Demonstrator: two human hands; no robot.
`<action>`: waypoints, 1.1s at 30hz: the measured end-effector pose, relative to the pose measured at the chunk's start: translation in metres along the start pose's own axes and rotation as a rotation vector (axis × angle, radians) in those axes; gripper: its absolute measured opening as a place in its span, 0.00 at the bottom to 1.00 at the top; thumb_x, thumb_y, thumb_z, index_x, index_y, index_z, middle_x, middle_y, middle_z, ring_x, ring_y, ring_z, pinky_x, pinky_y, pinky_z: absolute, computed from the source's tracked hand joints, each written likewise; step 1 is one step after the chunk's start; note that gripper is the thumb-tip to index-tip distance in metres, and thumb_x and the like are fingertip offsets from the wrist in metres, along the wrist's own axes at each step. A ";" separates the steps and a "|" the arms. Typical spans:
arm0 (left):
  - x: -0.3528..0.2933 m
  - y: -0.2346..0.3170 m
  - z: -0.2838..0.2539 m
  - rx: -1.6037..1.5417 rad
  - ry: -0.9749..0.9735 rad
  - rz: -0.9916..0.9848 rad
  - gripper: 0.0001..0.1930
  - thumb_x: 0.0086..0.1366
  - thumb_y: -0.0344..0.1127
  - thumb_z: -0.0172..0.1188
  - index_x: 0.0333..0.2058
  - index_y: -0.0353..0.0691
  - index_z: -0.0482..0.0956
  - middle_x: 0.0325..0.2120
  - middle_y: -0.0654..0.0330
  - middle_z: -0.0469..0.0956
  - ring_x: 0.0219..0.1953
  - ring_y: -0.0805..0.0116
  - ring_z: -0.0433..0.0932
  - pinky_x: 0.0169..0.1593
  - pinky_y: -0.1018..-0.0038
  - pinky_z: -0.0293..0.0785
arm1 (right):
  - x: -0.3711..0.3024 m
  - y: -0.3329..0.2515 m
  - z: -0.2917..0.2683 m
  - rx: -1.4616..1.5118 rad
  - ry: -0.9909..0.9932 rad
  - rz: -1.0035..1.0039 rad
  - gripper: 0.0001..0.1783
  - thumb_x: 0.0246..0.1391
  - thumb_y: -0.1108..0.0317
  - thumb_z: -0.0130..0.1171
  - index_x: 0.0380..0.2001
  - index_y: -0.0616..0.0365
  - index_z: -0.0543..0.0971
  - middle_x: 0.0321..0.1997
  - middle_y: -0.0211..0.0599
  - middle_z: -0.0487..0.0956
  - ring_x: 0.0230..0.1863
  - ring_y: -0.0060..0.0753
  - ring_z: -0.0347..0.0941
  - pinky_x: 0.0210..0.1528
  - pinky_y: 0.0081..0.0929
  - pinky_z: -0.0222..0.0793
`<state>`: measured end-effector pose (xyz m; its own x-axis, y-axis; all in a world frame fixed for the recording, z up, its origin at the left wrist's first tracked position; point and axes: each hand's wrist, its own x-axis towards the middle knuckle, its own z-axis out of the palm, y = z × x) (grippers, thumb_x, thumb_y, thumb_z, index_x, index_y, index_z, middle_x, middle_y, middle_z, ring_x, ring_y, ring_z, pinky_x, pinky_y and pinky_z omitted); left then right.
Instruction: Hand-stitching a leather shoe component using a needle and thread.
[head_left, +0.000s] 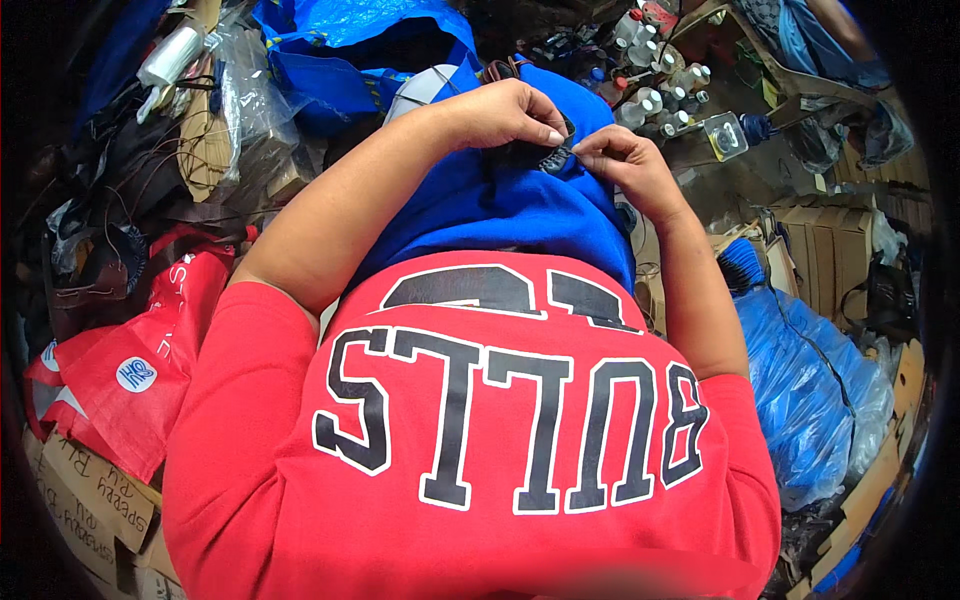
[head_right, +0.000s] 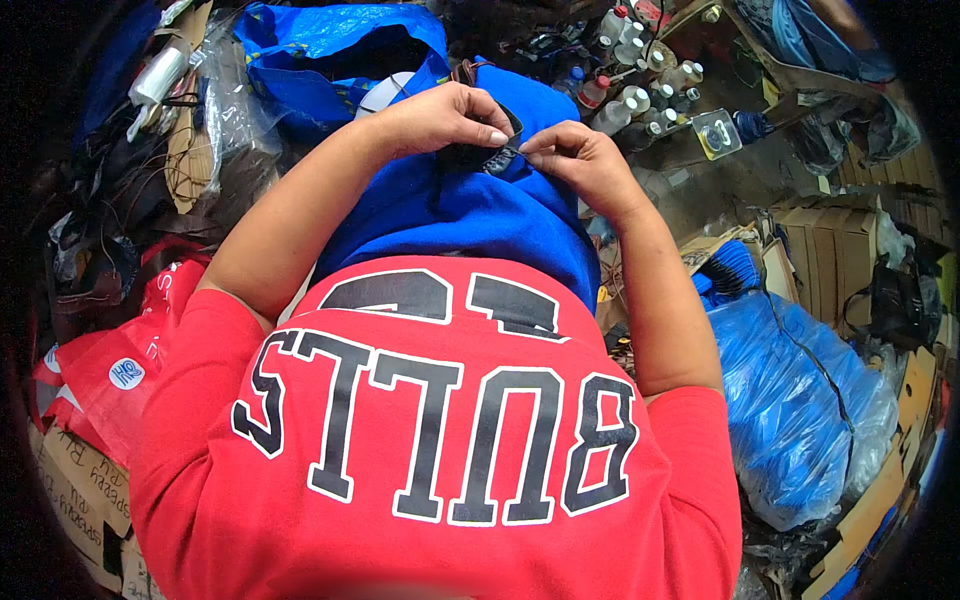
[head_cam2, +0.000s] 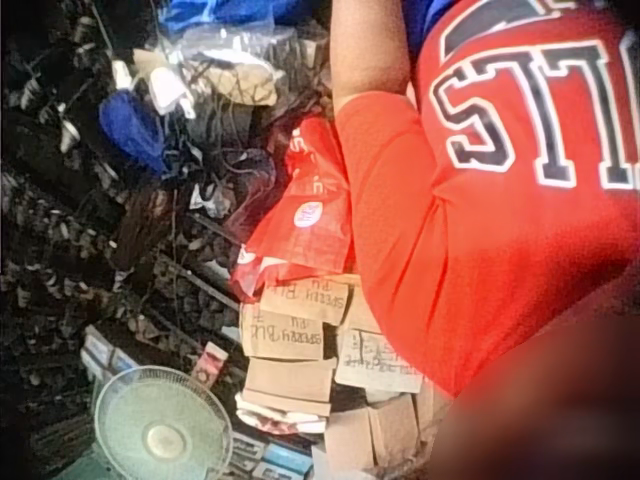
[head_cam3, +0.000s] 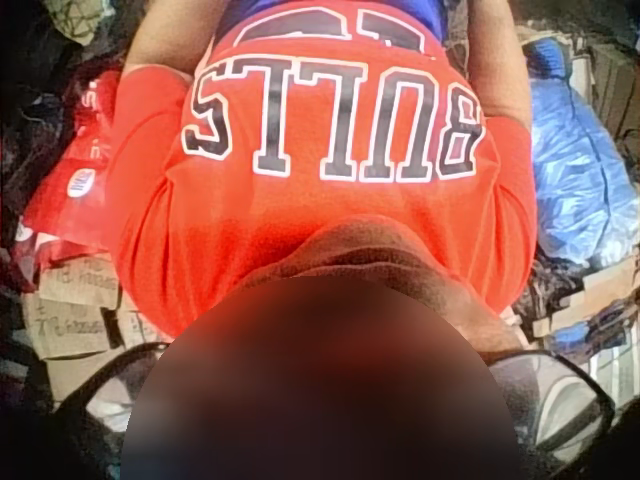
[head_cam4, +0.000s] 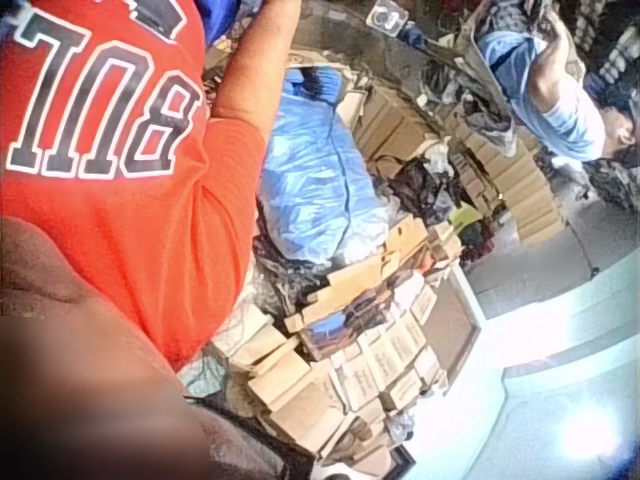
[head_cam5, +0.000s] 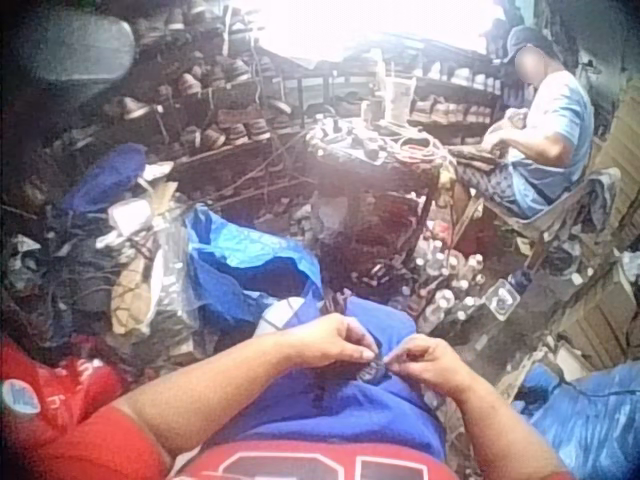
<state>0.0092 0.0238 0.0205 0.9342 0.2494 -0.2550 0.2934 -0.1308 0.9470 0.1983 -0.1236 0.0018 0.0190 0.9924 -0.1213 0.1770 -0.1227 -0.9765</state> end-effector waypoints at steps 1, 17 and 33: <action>0.000 -0.001 0.000 -0.029 -0.014 0.012 0.15 0.57 0.38 0.64 0.40 0.35 0.81 0.35 0.61 0.80 0.41 0.73 0.75 0.50 0.76 0.67 | -0.002 0.000 0.004 -0.003 -0.001 0.007 0.08 0.47 0.74 0.64 0.33 0.56 0.83 0.33 0.28 0.77 0.37 0.21 0.71 0.43 0.18 0.65; 0.000 -0.003 -0.005 0.012 -0.162 -0.017 0.15 0.59 0.32 0.59 0.45 0.36 0.79 0.39 0.60 0.79 0.44 0.73 0.74 0.53 0.78 0.66 | -0.021 -0.033 0.024 -0.604 0.156 -0.203 0.10 0.45 0.76 0.60 0.32 0.51 0.83 0.27 0.36 0.74 0.29 0.36 0.72 0.33 0.28 0.69; 0.013 -0.013 -0.005 0.192 0.006 0.122 0.11 0.47 0.21 0.64 0.32 0.35 0.80 0.26 0.64 0.80 0.32 0.77 0.77 0.39 0.78 0.73 | 0.007 -0.044 0.015 -0.644 -0.144 -0.014 0.08 0.45 0.73 0.62 0.32 0.56 0.82 0.30 0.42 0.78 0.33 0.37 0.77 0.37 0.29 0.72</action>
<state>0.0169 0.0337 0.0057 0.9640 0.2266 -0.1395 0.2126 -0.3405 0.9159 0.1755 -0.1113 0.0416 -0.1112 0.9781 -0.1757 0.7301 -0.0396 -0.6822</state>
